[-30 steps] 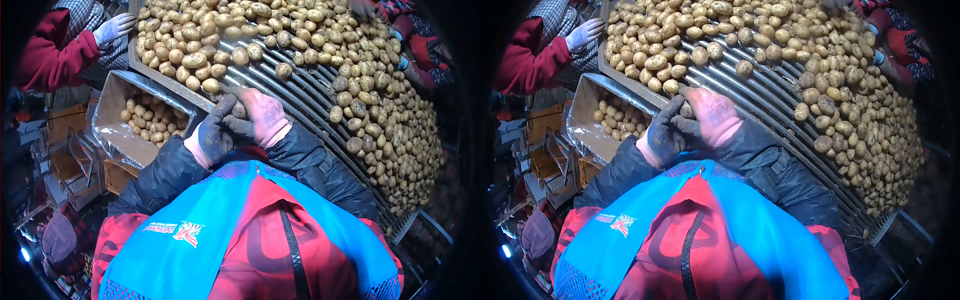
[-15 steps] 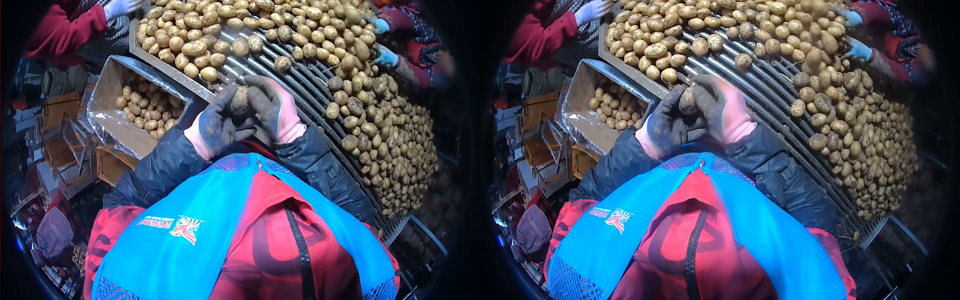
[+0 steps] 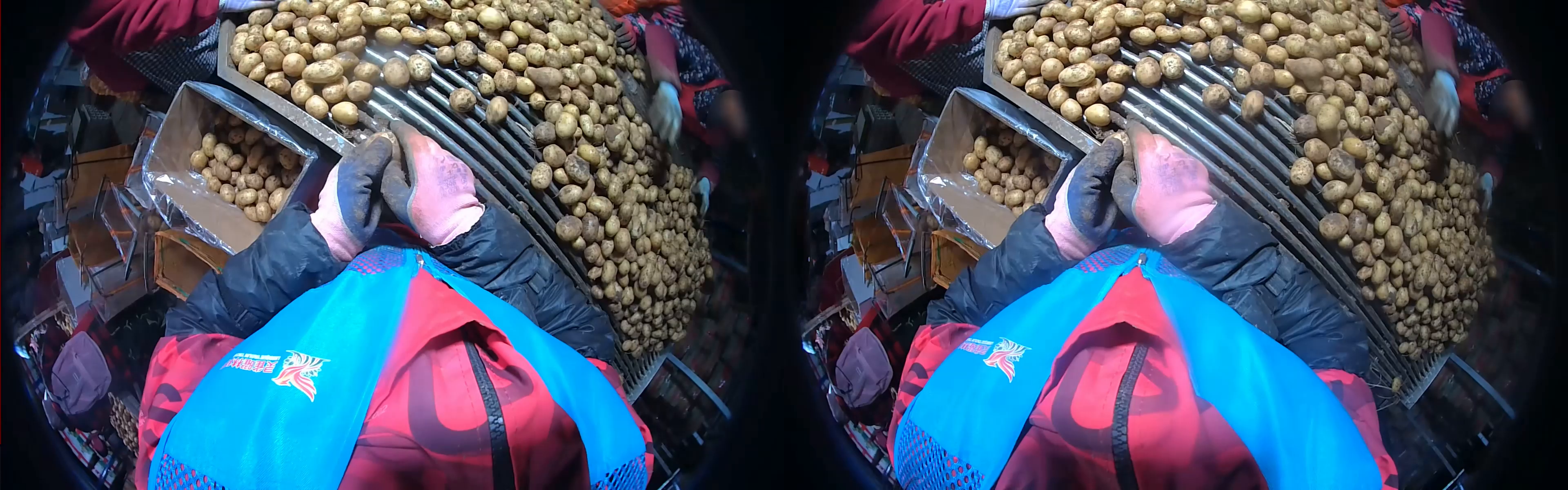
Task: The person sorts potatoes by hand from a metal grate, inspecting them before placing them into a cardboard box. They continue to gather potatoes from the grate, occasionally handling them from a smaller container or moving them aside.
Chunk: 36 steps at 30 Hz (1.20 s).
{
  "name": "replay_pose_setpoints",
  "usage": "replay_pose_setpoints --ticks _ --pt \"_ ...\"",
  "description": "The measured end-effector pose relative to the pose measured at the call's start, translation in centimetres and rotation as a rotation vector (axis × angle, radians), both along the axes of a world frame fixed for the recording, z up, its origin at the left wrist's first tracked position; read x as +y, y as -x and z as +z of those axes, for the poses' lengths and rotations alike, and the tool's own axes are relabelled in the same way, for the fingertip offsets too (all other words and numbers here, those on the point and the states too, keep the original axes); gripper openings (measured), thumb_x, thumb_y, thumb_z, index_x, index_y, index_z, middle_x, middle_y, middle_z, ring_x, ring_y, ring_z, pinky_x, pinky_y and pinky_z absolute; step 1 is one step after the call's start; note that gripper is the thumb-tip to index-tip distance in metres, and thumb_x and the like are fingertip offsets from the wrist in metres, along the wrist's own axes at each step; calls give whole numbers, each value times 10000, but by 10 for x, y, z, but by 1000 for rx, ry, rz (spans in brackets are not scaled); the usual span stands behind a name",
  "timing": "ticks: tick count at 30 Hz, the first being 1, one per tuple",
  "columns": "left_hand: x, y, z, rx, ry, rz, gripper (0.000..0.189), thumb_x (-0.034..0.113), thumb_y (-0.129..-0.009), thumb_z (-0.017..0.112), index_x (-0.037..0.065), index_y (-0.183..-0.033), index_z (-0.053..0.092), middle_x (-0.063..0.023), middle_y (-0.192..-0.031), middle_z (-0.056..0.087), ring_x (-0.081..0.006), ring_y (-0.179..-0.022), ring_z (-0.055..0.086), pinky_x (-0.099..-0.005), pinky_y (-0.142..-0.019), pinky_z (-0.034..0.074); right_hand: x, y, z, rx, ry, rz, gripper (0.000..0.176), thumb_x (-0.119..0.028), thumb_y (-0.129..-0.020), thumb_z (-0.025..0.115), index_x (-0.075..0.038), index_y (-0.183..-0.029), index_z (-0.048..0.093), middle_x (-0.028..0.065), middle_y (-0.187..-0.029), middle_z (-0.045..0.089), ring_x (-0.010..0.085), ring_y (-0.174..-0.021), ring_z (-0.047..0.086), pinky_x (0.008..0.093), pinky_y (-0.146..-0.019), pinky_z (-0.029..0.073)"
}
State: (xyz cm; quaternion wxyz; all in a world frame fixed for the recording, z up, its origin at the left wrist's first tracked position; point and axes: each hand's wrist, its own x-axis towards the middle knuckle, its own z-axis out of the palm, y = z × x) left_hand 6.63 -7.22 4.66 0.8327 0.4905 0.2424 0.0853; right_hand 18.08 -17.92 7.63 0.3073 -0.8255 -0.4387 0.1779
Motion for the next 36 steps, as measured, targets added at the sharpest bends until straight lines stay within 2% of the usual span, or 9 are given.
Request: replay_pose_setpoints --ticks 5,12,15,17,19,21,26,33,36 --pt "-3 10 -7 84 -605 -86 310 -26 -960 553 15 -1266 582 -92 -1153 637 -216 -1080 632 -334 -924 511 4 1 -7 19 -53 -11 472 -147 -847 665 -37 -1299 589 266 -1096 674 428 -1039 658 459 -895 530" --pt "-7 20 -34 -448 436 136 484 -74 -945 566 36 -1409 489 -95 -1263 610 -162 -1162 598 -378 -1004 497 7 -9 -43 298 -319 10 325 -51 -880 643 8 -1199 653 238 -1069 700 308 -1012 706 354 -884 543" --pt "7 26 -36 -54 167 116 541 -115 -907 541 6 -1430 466 -141 -1292 602 -219 -1208 597 -380 -1032 481 12 0 -36 279 -355 27 327 -67 -894 645 22 -1208 644 247 -1066 697 341 -1010 703 376 -876 549" --pt "7 31 -25 -37 -762 -8 524 21 -952 643 2 -1436 445 -134 -1336 569 -242 -1220 586 -363 -1054 468 17 7 -13 -10 -196 8 347 -86 -893 651 3 -1229 642 255 -1077 690 390 -1017 687 408 -873 550" --pt "10 24 -70 -50 -141 129 553 -56 -924 596 -24 -1449 426 -172 -1378 538 -263 -1253 568 -363 -1081 446 20 9 -15 21 -162 -15 357 -119 -889 657 -18 -1232 646 264 -1082 684 423 -1033 665 440 -875 545" --pt "8 31 -35 -84 -972 20 528 -64 -941 535 -32 -1455 419 -185 -1385 537 -263 -1274 554 -360 -1084 444 21 12 -21 -57 -173 -18 341 -245 -903 616 -31 -1168 636 249 -1009 680 424 -995 656 485 -867 527" --pt "12 34 -39 -89 -921 26 567 -102 -857 579 -44 -1409 468 -205 -1332 568 -304 -1257 569 -363 -1051 463 25 15 -26 -60 -214 -48 314 -197 -883 629 -40 -1155 656 229 -1004 690 410 -997 665 460 -863 534" --pt "20 33 -55 54 -21 151 359 319 -1048 546 76 -1308 593 -81 -1244 647 -270 -1166 608 -419 -1034 497 29 15 -46 387 -352 -103 281 -126 -857 684 -44 -1126 670 191 -1012 705 374 -958 683 417 -843 540" --pt "32 31 -35 -312 1042 149 346 310 -1055 531 75 -1299 603 -94 -1255 645 -253 -1169 609 -422 -1061 477 34 29 -25 238 -388 -36 339 -97 -835 727 -29 -1158 648 168 -1029 683 313 -946 677 386 -841 543"
